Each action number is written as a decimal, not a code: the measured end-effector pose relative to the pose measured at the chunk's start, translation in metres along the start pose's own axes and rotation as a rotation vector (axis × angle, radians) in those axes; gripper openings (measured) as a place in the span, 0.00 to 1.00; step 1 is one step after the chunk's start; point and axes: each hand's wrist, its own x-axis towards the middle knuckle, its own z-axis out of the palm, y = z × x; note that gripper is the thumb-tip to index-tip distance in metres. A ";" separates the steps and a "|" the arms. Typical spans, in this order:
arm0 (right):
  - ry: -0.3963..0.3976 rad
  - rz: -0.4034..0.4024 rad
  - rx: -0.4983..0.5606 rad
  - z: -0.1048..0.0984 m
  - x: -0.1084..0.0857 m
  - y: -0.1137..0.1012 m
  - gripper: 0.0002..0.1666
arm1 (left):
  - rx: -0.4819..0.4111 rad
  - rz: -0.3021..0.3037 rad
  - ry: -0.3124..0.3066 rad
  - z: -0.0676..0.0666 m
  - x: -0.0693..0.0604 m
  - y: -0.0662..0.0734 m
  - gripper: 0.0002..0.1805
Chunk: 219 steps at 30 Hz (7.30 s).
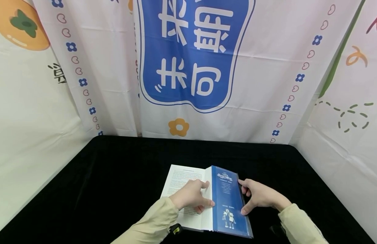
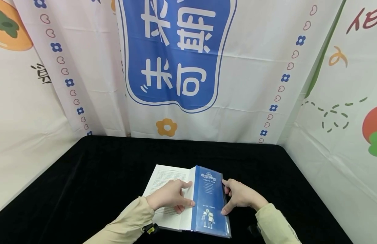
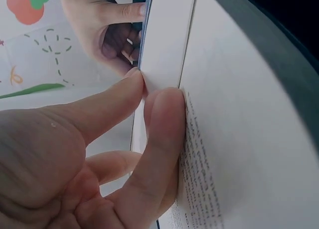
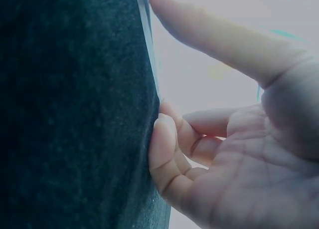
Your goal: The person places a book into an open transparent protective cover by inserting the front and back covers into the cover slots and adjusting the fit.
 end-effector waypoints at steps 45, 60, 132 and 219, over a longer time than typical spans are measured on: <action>-0.007 -0.096 -0.070 0.002 0.002 0.001 0.67 | 0.254 0.046 0.056 0.007 0.000 0.006 0.57; 0.026 -0.054 -0.096 0.009 0.005 -0.001 0.69 | 0.300 0.067 0.105 0.014 -0.001 0.005 0.58; 0.339 0.145 0.593 0.002 0.004 0.003 0.14 | 0.224 0.047 0.071 0.009 -0.003 0.006 0.58; 0.166 -0.052 0.332 -0.002 0.027 -0.050 0.15 | 0.794 0.232 0.086 0.021 -0.002 0.080 0.36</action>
